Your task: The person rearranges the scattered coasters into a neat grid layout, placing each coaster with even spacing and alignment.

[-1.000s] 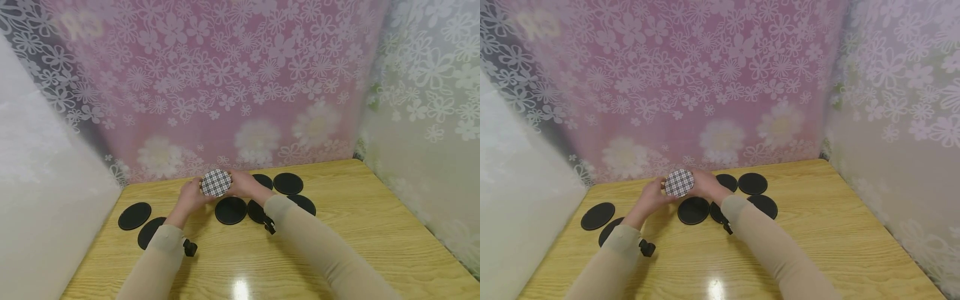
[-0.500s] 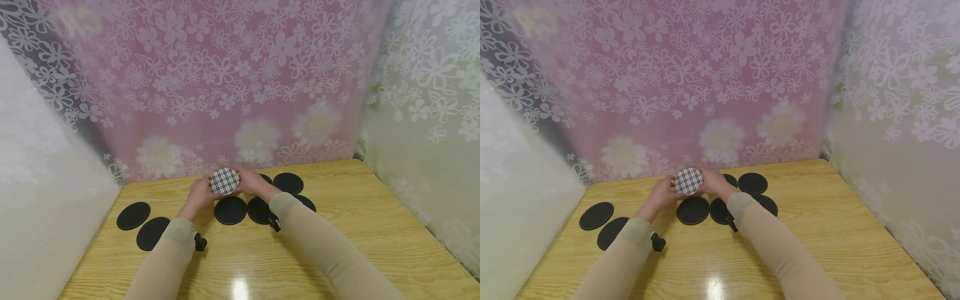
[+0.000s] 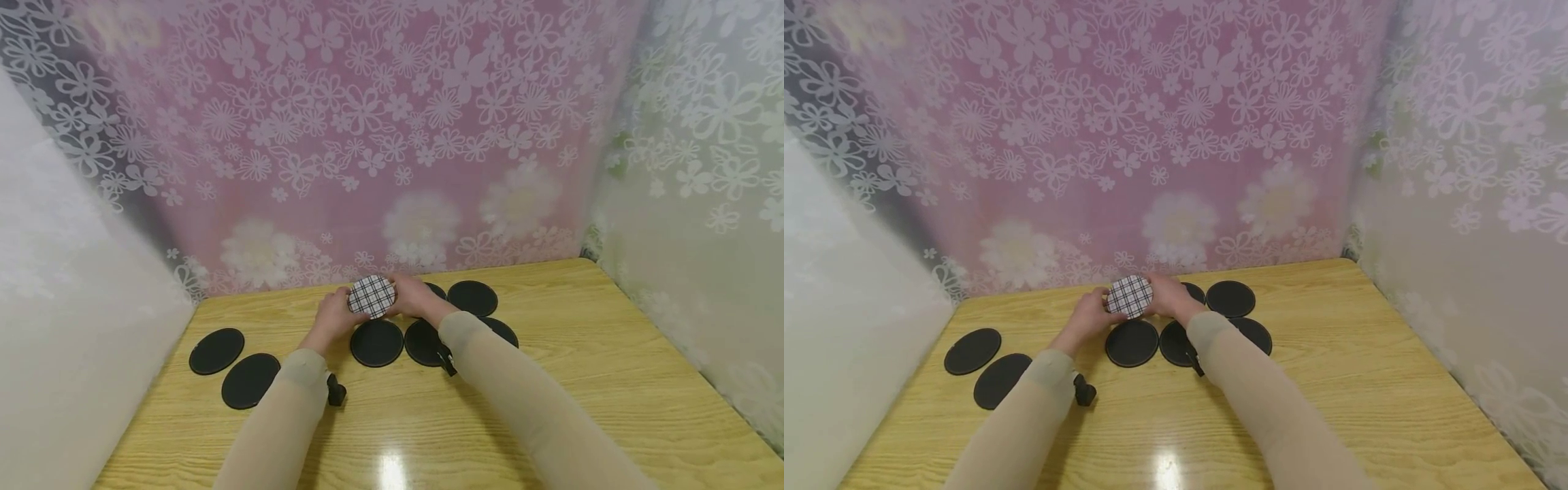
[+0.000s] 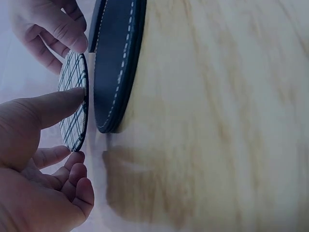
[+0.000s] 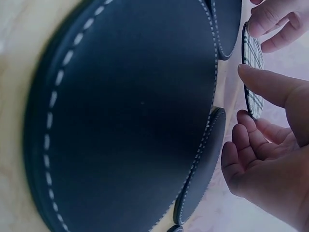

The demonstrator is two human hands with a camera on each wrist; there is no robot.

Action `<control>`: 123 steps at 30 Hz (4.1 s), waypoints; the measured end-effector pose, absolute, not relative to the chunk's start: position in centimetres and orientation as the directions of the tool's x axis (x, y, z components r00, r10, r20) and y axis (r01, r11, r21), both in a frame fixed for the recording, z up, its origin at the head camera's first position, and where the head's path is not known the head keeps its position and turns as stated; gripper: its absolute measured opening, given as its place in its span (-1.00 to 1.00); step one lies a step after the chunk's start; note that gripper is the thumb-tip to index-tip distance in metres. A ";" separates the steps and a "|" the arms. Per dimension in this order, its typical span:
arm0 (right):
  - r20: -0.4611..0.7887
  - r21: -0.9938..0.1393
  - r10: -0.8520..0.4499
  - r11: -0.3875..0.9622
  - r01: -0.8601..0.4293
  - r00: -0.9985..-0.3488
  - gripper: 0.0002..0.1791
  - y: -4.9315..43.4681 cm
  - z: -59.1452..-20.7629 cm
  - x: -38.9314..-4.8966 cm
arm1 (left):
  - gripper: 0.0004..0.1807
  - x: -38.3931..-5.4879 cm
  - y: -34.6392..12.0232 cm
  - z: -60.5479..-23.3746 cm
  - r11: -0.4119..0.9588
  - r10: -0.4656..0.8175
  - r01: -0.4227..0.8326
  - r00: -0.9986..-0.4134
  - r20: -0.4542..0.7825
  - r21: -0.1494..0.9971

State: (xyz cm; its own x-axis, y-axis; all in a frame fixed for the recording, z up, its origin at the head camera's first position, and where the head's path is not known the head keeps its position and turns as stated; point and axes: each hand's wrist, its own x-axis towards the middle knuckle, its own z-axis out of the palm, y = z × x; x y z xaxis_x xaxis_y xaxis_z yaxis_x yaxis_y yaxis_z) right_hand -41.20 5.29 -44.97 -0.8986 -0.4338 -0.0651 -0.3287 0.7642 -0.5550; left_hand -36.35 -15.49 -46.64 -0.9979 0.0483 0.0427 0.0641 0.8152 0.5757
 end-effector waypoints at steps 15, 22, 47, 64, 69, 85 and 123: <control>-0.120 -0.497 -0.482 0.786 -0.368 -0.868 -0.56 5.9 -46.4 -42.8 | -0.22 -36.5 -15.0 -46.8 0.831 0.030 0.015 -0.999 -0.018 0.556; -0.123 -0.483 -0.497 0.786 -0.386 -0.859 -0.71 6.2 -45.9 -42.5 | -0.23 -36.7 -15.4 -47.1 0.838 0.052 0.025 -0.998 -0.034 0.545; -0.153 -0.455 -0.474 0.813 -0.364 -0.867 -0.37 6.9 -45.6 -41.8 | -0.27 -36.3 -15.1 -46.6 0.837 0.063 0.021 -0.996 -0.058 0.548; -0.138 -0.447 -0.441 0.827 -0.342 -0.887 -0.42 6.6 -45.5 -41.1 | -0.29 -36.0 -15.1 -46.6 0.845 0.063 0.029 -0.997 -0.045 0.534; -0.152 -0.441 -0.436 0.833 -0.334 -0.887 -0.39 6.8 -45.7 -41.0 | -0.26 -35.8 -15.2 -46.7 0.833 0.077 0.047 -0.997 -0.032 0.551; -0.105 -0.475 -0.461 0.802 -0.363 -0.881 -0.23 7.4 -45.0 -39.7 | -0.18 -33.9 -15.9 -46.5 0.802 0.090 0.086 -0.996 0.023 0.591; -0.003 -0.455 -0.656 0.673 -0.583 -0.755 -0.05 1.5 -43.3 -30.7 | -0.11 -23.8 -22.8 -43.9 0.922 0.052 0.084 -0.994 0.094 0.379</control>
